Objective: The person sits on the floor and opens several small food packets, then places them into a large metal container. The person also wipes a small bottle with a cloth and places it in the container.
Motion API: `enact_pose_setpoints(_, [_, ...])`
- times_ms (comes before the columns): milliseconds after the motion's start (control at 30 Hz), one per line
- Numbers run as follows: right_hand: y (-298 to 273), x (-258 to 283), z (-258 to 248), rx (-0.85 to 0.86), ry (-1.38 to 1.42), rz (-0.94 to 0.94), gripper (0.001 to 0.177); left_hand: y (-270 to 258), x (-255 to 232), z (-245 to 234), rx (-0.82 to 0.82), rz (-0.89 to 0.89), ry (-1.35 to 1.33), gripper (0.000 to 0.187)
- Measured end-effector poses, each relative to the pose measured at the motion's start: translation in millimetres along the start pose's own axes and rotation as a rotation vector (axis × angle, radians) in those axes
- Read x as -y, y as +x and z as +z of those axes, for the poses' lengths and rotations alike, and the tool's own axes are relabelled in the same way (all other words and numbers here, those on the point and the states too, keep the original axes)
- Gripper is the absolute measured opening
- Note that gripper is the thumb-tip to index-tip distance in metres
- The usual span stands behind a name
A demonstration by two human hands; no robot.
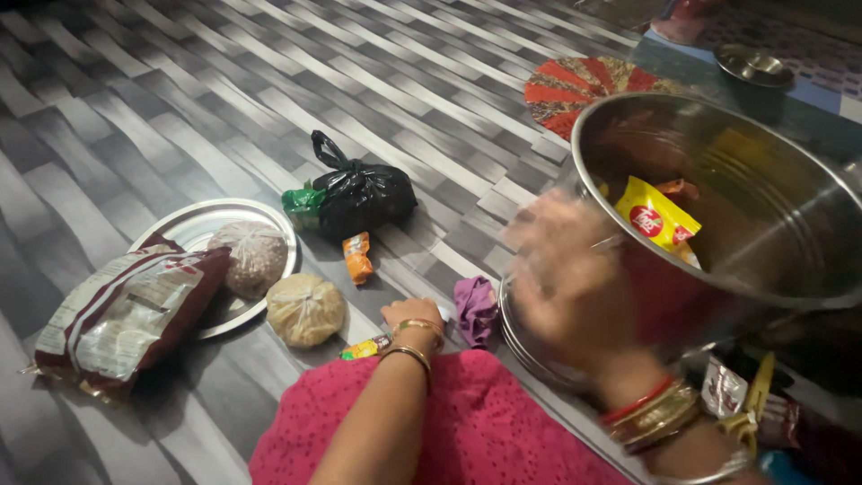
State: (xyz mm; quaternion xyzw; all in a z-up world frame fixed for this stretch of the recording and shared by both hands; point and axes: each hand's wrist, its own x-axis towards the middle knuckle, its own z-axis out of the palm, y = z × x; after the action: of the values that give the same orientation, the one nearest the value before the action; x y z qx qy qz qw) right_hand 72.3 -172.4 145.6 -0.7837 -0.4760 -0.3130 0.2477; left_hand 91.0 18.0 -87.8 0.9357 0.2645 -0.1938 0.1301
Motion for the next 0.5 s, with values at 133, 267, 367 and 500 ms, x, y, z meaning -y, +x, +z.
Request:
enact_pose_setpoints(133, [-36,7,84,0.339,0.202,0.272,0.034,8,-5,4,0.080,0.015,0.042,0.044])
enact_pose_setpoints(267, [-84,-33,161,0.509,0.207,0.587,0.059,33,-11,21,0.018,0.040,-0.078,0.046])
enact_pose_setpoints(367, [-127,-66,211,0.522,0.187,0.567,0.064,50,-13,30,-0.026,-0.015,-0.294,0.044])
enact_pose_setpoints(500, [-167,-94,250,0.664,0.210,0.607,0.067,68,-13,16,-0.106,-0.015,-0.615,0.043])
